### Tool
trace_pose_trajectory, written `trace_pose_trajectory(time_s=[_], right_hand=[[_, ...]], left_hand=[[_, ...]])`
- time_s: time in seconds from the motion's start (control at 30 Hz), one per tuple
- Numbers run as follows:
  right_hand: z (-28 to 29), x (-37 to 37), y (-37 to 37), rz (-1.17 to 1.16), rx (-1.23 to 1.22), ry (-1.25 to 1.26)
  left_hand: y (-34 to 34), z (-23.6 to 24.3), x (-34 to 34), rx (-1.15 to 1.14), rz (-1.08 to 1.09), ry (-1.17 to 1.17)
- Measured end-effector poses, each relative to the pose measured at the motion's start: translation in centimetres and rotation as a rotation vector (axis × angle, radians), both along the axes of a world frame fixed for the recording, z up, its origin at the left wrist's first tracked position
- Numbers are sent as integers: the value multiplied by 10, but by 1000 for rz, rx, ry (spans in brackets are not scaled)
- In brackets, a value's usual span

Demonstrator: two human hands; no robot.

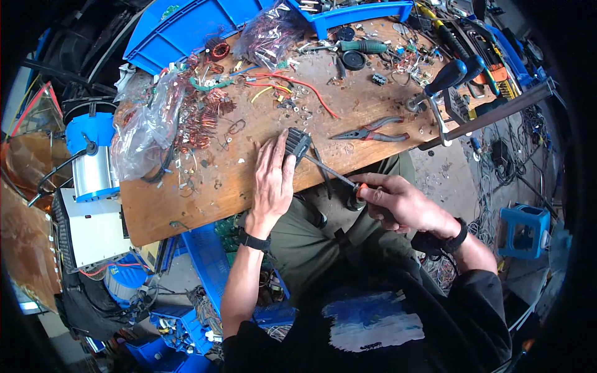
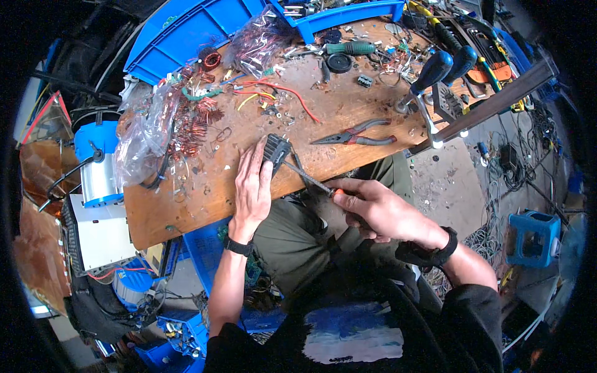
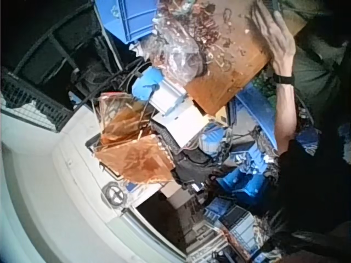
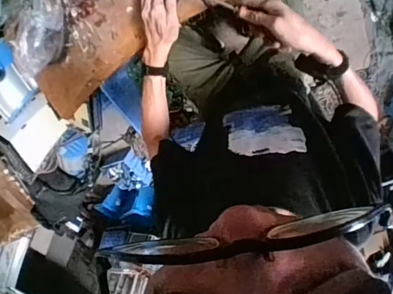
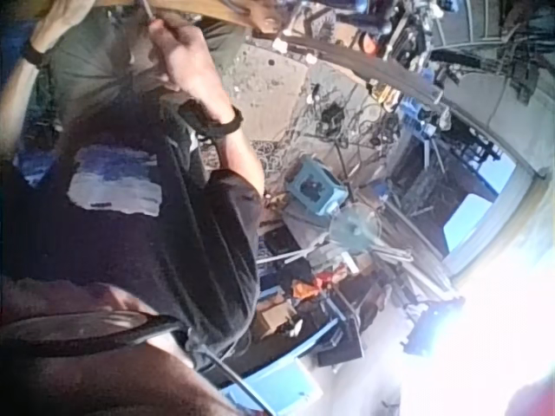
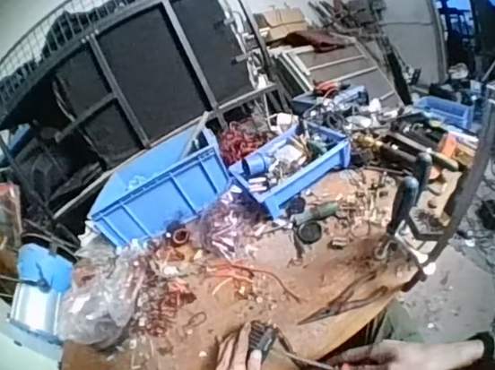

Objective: The person disassembles a black electronic device using pliers and a screwdriver. They remove the outer casing to reveal the internal circuit board and components, then reassemble the device.

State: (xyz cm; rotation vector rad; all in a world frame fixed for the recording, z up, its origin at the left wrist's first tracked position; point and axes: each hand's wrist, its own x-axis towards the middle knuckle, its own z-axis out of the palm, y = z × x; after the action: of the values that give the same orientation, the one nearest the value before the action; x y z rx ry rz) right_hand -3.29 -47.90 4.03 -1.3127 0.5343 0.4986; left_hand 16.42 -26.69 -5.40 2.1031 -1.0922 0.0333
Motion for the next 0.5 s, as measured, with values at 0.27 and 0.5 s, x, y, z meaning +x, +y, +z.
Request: trace_pose_trajectory(time_s=[0.27,0.5], right_hand=[[-25,-1,-9,-147,579,85],[-52,-3,-5,-240,1068,122]], left_hand=[[-1,2,6,-12,-30,49],[-2,8,5,-29,-24,15]])
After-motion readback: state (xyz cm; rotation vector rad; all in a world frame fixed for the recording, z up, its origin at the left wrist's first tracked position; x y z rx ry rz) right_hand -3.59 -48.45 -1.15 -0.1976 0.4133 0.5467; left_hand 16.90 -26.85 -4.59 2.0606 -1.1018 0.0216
